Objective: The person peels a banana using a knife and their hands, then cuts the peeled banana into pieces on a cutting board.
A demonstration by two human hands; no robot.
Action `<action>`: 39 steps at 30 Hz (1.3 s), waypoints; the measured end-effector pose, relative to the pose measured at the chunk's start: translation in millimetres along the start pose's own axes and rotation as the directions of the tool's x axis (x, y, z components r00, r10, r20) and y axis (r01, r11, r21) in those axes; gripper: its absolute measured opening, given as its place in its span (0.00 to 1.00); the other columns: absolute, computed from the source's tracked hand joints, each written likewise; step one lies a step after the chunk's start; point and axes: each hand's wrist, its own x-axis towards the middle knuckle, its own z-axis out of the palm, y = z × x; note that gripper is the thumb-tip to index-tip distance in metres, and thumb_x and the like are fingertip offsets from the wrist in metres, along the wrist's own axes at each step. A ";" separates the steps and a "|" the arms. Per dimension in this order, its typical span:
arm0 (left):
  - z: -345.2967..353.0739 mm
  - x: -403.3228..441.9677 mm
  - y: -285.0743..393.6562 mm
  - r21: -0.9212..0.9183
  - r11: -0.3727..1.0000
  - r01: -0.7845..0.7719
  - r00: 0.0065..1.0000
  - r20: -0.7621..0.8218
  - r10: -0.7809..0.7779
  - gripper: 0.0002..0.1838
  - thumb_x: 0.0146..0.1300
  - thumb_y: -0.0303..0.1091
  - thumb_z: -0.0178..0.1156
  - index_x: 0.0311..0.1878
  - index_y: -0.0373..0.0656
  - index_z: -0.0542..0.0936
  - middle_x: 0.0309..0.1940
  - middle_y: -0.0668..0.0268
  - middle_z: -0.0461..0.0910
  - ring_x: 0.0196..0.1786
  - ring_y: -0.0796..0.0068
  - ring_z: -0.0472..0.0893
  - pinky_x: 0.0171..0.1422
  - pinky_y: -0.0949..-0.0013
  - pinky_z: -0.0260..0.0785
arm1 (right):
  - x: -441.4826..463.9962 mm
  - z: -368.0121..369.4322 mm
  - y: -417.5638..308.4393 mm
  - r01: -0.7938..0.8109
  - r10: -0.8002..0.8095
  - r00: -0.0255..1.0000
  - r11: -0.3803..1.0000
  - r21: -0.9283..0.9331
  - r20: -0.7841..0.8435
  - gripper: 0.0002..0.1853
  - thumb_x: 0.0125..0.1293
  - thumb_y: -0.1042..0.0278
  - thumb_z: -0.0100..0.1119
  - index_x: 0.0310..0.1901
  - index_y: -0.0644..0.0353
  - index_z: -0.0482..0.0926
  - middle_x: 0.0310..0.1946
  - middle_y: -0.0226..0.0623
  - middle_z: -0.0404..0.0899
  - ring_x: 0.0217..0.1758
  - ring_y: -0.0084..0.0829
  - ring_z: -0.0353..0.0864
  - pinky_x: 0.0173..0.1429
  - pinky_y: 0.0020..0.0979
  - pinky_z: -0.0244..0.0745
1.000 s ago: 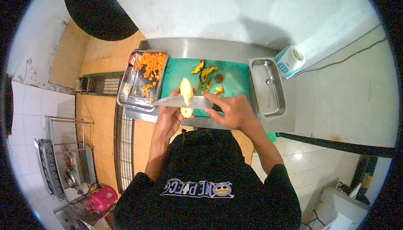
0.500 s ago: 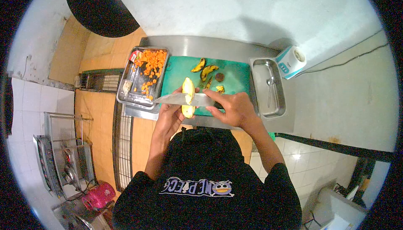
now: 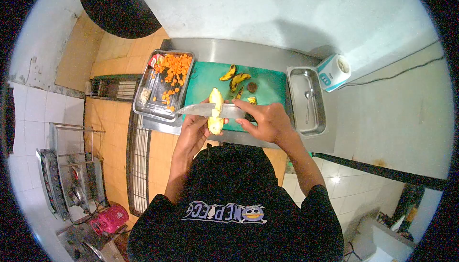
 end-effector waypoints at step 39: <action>-4.8 -3.0 -1.4 0.154 0.988 0.014 1.000 0.020 -0.018 0.19 0.78 0.34 0.51 0.66 0.34 0.71 0.52 0.54 0.82 0.50 0.57 0.87 0.43 0.60 0.85 | 7.6 -5.2 12.1 -0.092 0.085 0.994 0.991 0.102 0.068 0.26 0.64 0.60 0.66 0.64 0.52 0.79 0.19 0.43 0.76 0.19 0.45 0.77 0.28 0.39 0.68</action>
